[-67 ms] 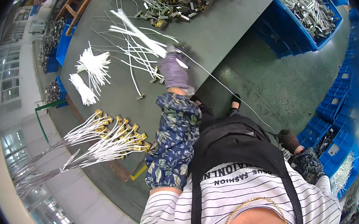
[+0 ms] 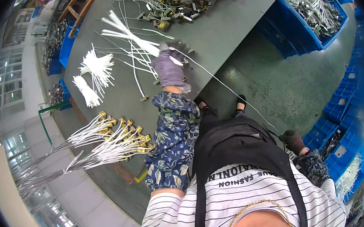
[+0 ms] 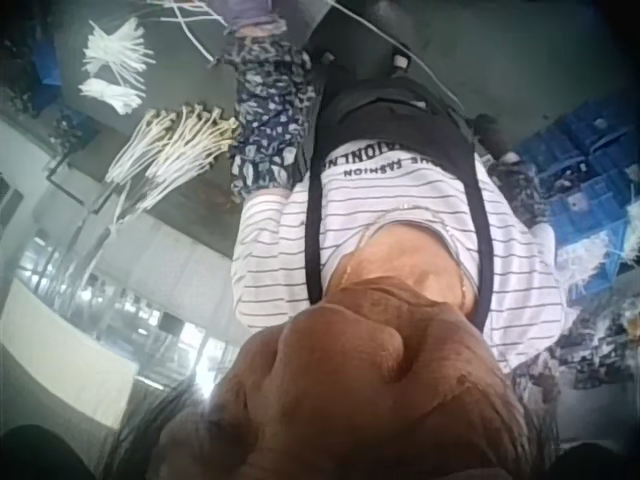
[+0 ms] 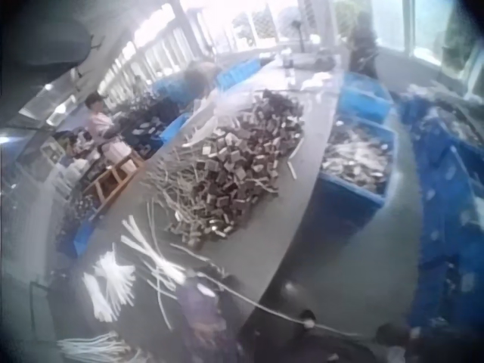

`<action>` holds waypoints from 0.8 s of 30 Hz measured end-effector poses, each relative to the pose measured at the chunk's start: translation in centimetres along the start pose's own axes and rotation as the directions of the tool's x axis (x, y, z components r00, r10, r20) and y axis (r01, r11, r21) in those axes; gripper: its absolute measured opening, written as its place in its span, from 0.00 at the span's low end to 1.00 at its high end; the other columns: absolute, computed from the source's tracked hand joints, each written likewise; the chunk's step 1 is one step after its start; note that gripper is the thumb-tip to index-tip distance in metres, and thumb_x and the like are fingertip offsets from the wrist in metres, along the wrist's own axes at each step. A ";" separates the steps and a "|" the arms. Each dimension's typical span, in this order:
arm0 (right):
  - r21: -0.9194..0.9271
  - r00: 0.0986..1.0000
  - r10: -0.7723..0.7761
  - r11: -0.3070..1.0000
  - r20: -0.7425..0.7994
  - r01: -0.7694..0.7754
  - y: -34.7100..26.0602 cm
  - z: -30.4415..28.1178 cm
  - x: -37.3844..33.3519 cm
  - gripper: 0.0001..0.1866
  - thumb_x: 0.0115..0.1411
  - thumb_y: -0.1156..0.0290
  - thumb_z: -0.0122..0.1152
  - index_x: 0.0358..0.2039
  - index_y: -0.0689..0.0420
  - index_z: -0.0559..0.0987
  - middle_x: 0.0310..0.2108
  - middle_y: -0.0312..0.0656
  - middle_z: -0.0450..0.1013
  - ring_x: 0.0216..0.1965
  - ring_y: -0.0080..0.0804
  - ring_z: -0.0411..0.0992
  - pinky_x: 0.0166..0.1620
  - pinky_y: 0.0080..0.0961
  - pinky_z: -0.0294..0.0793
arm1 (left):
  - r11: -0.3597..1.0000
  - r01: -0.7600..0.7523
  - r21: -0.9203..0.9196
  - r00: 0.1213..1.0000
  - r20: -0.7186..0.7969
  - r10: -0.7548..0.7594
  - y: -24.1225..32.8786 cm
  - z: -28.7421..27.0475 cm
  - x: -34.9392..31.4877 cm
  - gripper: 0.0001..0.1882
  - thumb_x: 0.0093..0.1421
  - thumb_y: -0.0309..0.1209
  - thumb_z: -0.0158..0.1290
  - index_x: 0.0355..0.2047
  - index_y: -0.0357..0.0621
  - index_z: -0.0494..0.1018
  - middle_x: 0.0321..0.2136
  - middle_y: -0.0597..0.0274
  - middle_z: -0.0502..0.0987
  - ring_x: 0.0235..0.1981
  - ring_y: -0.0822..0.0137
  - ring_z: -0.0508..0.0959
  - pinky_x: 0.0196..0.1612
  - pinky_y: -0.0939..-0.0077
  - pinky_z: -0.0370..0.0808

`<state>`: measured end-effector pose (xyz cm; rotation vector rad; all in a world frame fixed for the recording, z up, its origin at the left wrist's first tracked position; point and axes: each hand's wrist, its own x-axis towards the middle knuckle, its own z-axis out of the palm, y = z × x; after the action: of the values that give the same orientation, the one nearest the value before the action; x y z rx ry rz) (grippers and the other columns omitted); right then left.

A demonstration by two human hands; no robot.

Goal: Bundling and organizing groups of white wires at a production table.

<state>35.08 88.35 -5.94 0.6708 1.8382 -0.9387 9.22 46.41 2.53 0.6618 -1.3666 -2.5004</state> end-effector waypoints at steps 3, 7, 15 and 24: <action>0.068 0.999 -0.030 0.997 -0.031 0.032 -2.3 -0.2 -0.8 0.16 0.51 0.59 0.62 0.26 0.62 0.78 0.18 0.38 0.70 0.20 0.25 0.66 0.24 0.27 0.64 | 0.997 -0.075 0.001 0.997 0.001 0.075 2.6 0.6 0.9 0.14 0.62 0.37 0.51 0.37 0.36 0.68 0.36 0.47 0.76 0.37 0.51 0.78 0.43 0.56 0.79; 0.064 0.991 -0.129 0.989 -0.044 0.132 -2.4 -0.2 -0.1 0.13 0.51 0.62 0.63 0.23 0.60 0.77 0.17 0.36 0.70 0.19 0.23 0.66 0.23 0.25 0.64 | 0.996 -0.087 -0.017 0.996 0.013 0.087 4.6 1.1 1.2 0.14 0.63 0.36 0.49 0.37 0.34 0.68 0.35 0.46 0.76 0.37 0.51 0.78 0.44 0.55 0.79; 0.146 0.991 -0.132 0.981 0.014 0.128 -4.0 1.3 1.5 0.14 0.49 0.62 0.63 0.23 0.62 0.78 0.18 0.37 0.70 0.20 0.24 0.66 0.24 0.28 0.64 | 0.912 0.411 -0.002 0.911 0.033 -0.411 -5.0 0.0 -5.2 0.07 0.60 0.30 0.53 0.37 0.41 0.72 0.28 0.61 0.75 0.26 0.70 0.74 0.26 0.77 0.71; -0.018 0.987 -0.159 0.987 -0.026 0.159 -2.2 0.5 2.1 0.14 0.48 0.61 0.64 0.25 0.61 0.80 0.18 0.38 0.72 0.20 0.27 0.67 0.25 0.28 0.65 | 0.999 -0.029 -0.027 0.991 -0.131 0.025 5.9 -4.7 -0.4 0.16 0.64 0.37 0.48 0.41 0.33 0.69 0.38 0.50 0.75 0.40 0.54 0.77 0.46 0.55 0.78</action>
<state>32.78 86.87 -7.25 0.5358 1.9439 -1.0216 11.72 39.89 5.37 0.7814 -1.2827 -2.4043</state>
